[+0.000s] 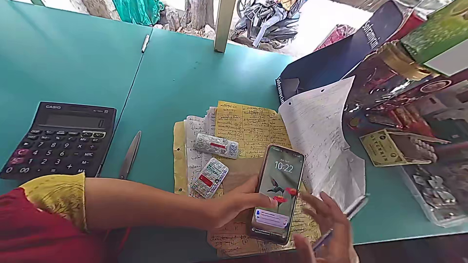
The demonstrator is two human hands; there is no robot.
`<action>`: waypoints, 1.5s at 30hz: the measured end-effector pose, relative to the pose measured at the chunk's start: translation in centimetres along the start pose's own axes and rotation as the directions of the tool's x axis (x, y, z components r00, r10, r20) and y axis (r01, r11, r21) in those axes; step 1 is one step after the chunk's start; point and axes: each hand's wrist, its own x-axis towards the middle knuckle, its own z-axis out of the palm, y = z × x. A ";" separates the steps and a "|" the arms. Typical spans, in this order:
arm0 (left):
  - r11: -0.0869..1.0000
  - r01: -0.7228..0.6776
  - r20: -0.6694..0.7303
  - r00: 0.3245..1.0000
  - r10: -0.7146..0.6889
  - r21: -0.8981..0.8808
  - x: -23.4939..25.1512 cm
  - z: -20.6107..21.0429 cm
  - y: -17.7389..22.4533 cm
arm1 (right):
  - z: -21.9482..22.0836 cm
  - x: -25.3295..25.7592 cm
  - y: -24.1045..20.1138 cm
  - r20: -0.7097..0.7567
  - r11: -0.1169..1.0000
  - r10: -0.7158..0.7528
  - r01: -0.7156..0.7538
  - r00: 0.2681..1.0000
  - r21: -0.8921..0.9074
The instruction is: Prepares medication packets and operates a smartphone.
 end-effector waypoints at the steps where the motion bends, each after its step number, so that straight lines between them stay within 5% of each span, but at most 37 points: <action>1: 0.998 0.037 -0.028 0.999 -0.038 -0.042 0.3 -0.1 0.0 | -0.5 0.4 0.6 0.010 0.997 -0.070 0.070 0.997 0.029; 5: 0.981 0.119 -0.079 0.988 -0.132 -0.153 0.4 0.1 0.7 | -0.9 0.9 1.1 0.112 0.946 -0.286 0.261 0.952 0.194; 9: 0.991 0.089 -0.041 0.995 -0.094 -0.103 0.3 -0.1 0.6 | -0.1 1.8 1.6 0.217 0.925 -0.362 0.378 0.907 -0.036; 13: 0.996 0.060 0.005 0.998 -0.060 -0.059 0.2 -0.5 0.1 | -1.6 4.1 3.7 0.001 0.956 -0.222 0.218 0.975 -0.196; 17: 0.998 0.049 0.033 0.998 -0.048 -0.044 0.3 -0.4 0.2 | -1.9 5.0 3.2 -0.176 0.977 -0.202 0.211 0.964 0.035; 22: 0.999 0.015 0.012 1.000 -0.015 -0.050 0.2 -0.1 0.3 | -2.8 3.9 3.8 -0.119 0.980 -0.115 0.094 0.986 -0.175; 27: 1.000 -0.010 0.023 1.000 0.010 -0.021 0.2 0.0 0.5 | -1.7 4.0 2.4 0.091 0.934 -0.032 0.062 0.995 -0.353; 40: 0.998 -0.040 0.108 0.994 0.034 0.055 0.2 -0.5 0.2 | 1.2 2.3 2.4 0.048 0.854 0.073 -0.038 0.996 -0.519; 45: 0.997 -0.031 0.099 0.995 0.024 0.069 0.1 -0.6 0.1 | 1.3 2.4 3.1 -0.058 0.924 -0.032 0.007 0.998 -0.381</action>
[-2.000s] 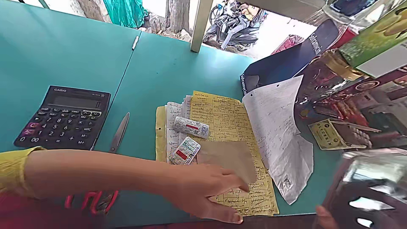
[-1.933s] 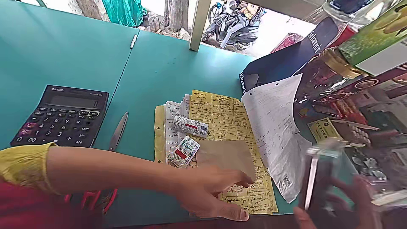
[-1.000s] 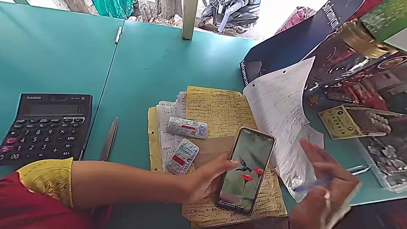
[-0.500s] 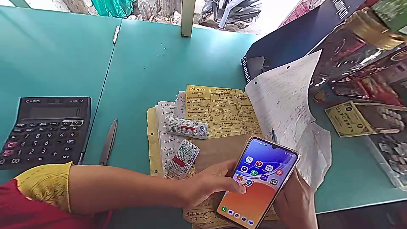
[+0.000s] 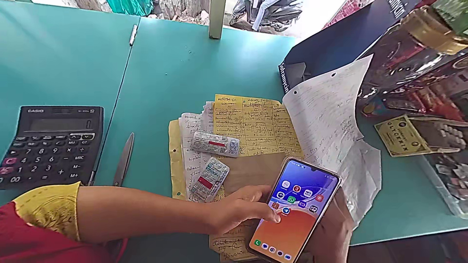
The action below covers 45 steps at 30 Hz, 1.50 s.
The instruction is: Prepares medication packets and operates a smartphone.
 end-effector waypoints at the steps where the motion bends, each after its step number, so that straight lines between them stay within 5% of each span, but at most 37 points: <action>1: 1.000 0.000 0.002 1.000 0.000 0.004 0.0 0.0 0.0 | -0.1 0.0 0.2 -0.046 0.998 -0.009 0.012 0.999 0.057; 5: 1.000 0.009 -0.003 1.000 -0.009 0.009 0.0 -0.2 0.0 | -1.0 -1.0 0.1 -0.107 0.968 0.032 -0.003 0.994 0.253; 13: 0.990 0.030 -0.012 0.999 -0.032 -0.138 0.0 -0.6 -0.3 | -1.6 -3.2 -3.4 0.219 0.662 0.156 -0.266 0.963 0.700; 19: 0.990 0.057 -0.019 0.998 -0.060 -0.127 0.0 -0.3 -0.2 | -2.5 -2.8 -3.6 0.379 0.560 0.152 -0.395 0.913 0.728; 24: 0.991 0.034 0.055 0.998 -0.027 -0.133 0.2 -0.6 -0.5 | -1.6 -1.5 -3.1 0.274 0.475 0.218 -0.347 0.937 0.809; 29: 0.991 0.013 0.060 0.998 -0.005 -0.130 0.4 -0.7 -0.2 | -0.3 -1.6 -2.9 0.177 0.510 0.259 -0.290 0.949 0.810; 33: 0.996 0.046 0.034 0.998 -0.044 -0.081 0.3 -0.3 0.6 | -0.2 -1.6 -2.5 0.190 0.444 0.325 -0.327 0.926 0.834; 37: 0.993 0.079 -0.005 0.997 -0.080 -0.087 0.3 -0.1 1.0 | 0.4 -1.4 -2.5 0.135 0.539 0.314 -0.294 0.940 0.789; 40: 0.992 0.072 -0.008 0.997 -0.073 -0.103 0.4 -0.1 0.8 | 0.2 -1.3 -2.4 0.166 0.497 0.327 -0.319 0.930 0.807; 45: 0.984 0.071 -0.039 0.996 -0.079 -0.165 0.5 -0.4 0.7 | 0.0 -1.3 -1.8 0.217 0.464 0.242 -0.309 0.946 0.830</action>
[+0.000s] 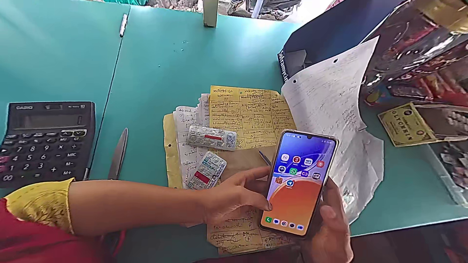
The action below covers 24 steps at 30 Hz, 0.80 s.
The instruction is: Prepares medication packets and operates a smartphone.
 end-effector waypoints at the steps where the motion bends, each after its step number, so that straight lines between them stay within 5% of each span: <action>1: 1.000 0.002 -0.006 1.000 -0.002 -0.005 0.0 0.0 0.0 | 0.0 0.0 0.2 0.025 1.000 -0.015 0.015 1.000 0.000; 12: 1.000 0.027 -0.072 0.997 -0.026 0.014 -0.1 0.4 0.2 | -0.2 -0.9 0.0 0.166 0.965 -0.023 0.065 0.986 -0.253; 18: 0.999 0.012 -0.058 0.998 -0.010 0.029 -0.2 0.3 0.1 | 0.3 -1.1 -0.2 0.087 0.895 -0.002 0.041 0.996 -0.444; 24: 0.999 0.028 -0.087 0.996 -0.025 0.032 -0.2 0.5 0.3 | -0.8 -0.6 0.1 0.204 0.956 -0.106 0.157 0.973 -0.248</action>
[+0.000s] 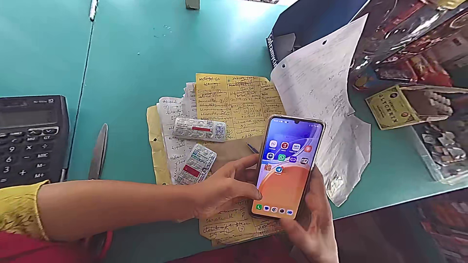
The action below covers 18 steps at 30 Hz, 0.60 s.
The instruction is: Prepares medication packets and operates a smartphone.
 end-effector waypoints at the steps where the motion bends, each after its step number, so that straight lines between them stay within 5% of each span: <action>1: 1.000 0.005 -0.010 1.000 -0.005 -0.005 0.0 0.0 0.0 | -0.1 0.1 0.2 0.006 0.999 -0.014 0.013 1.000 0.037; 18: 0.999 0.033 -0.049 0.998 -0.032 0.017 0.0 0.2 0.1 | 0.4 0.5 0.7 -0.081 0.988 0.036 -0.023 0.996 0.151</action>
